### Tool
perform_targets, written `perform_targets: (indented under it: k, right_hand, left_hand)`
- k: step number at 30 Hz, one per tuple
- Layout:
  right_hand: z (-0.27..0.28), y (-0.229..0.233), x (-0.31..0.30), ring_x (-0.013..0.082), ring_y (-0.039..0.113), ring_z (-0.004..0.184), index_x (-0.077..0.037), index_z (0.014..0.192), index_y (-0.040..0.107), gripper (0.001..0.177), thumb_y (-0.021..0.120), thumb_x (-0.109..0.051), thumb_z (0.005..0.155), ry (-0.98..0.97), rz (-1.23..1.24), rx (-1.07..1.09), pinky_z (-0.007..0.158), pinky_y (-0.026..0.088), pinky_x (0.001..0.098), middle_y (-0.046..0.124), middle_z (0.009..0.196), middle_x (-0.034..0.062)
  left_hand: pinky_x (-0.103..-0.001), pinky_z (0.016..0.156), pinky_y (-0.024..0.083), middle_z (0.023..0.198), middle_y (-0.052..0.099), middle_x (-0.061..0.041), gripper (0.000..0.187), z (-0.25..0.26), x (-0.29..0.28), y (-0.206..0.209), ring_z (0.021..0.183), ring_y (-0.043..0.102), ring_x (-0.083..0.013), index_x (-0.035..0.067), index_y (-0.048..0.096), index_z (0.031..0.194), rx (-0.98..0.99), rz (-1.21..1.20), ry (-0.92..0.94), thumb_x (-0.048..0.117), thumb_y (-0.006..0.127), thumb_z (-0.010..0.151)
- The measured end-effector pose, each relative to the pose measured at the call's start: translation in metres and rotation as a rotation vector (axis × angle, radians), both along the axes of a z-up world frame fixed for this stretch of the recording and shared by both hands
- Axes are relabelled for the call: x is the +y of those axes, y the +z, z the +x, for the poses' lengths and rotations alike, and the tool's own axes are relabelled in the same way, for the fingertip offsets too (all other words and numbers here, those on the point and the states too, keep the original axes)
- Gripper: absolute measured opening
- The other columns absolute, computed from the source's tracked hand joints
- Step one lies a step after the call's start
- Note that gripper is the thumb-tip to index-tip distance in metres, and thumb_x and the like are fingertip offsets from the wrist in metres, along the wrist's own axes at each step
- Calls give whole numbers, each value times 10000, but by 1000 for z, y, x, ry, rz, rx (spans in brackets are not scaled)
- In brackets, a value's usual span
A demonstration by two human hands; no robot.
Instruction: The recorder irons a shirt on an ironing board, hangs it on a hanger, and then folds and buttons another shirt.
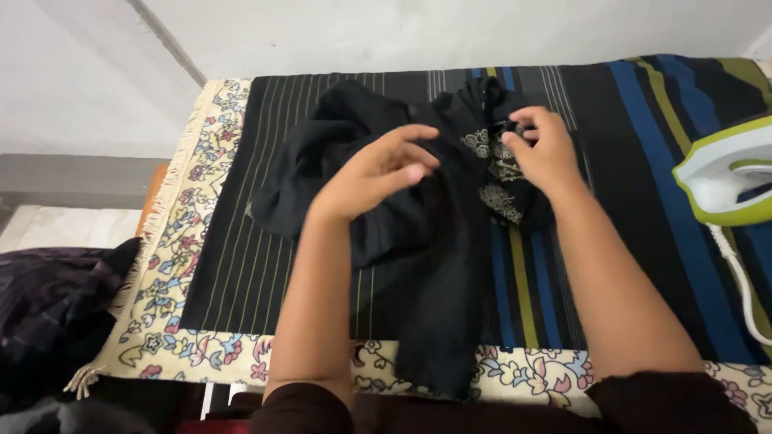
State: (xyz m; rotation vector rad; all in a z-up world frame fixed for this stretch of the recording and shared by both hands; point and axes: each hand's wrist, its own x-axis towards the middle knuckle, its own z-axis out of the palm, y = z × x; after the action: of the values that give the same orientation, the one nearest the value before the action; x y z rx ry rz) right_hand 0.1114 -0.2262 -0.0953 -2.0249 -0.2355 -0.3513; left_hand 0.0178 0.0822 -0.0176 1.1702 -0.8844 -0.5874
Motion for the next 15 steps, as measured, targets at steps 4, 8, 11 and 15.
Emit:
perform_targets:
  k: [4,8,11,15]
  right_hand:
    - [20,-4,18,418,630,968,-117,1308,667,615,838,-328,755,89,-470,-364,789,530,511,610,1148,243]
    - [43,16,1,392,698,909,-138,1071,784,325,763,-377,852,49,-707,66,825,562,501,751,993,165]
    - [29,64,-45,364,692,762,-125,1022,793,243,677,-292,890,-188,-603,-2,721,543,465,736,889,176]
    - [-24,101,-91,264,622,705,-81,957,790,216,652,-244,926,56,-615,78,657,505,419,716,762,124]
  left_hand:
    - [-488,931,549,1205,622,-279,892,19,-14,-23,1054,643,-437,188,426,1589,-358,904,847,485,820,846]
    - [-504,902,541,1154,719,-179,599,44,30,-60,1081,673,-384,128,628,1217,-440,1430,989,390,862,732]
    - [-522,846,553,1113,719,-197,287,30,79,-27,1042,674,-407,117,647,1148,-576,1253,1494,109,702,866]
    - [-480,766,541,966,712,-205,316,-10,139,15,894,690,-397,39,617,1131,-705,793,1713,84,714,833]
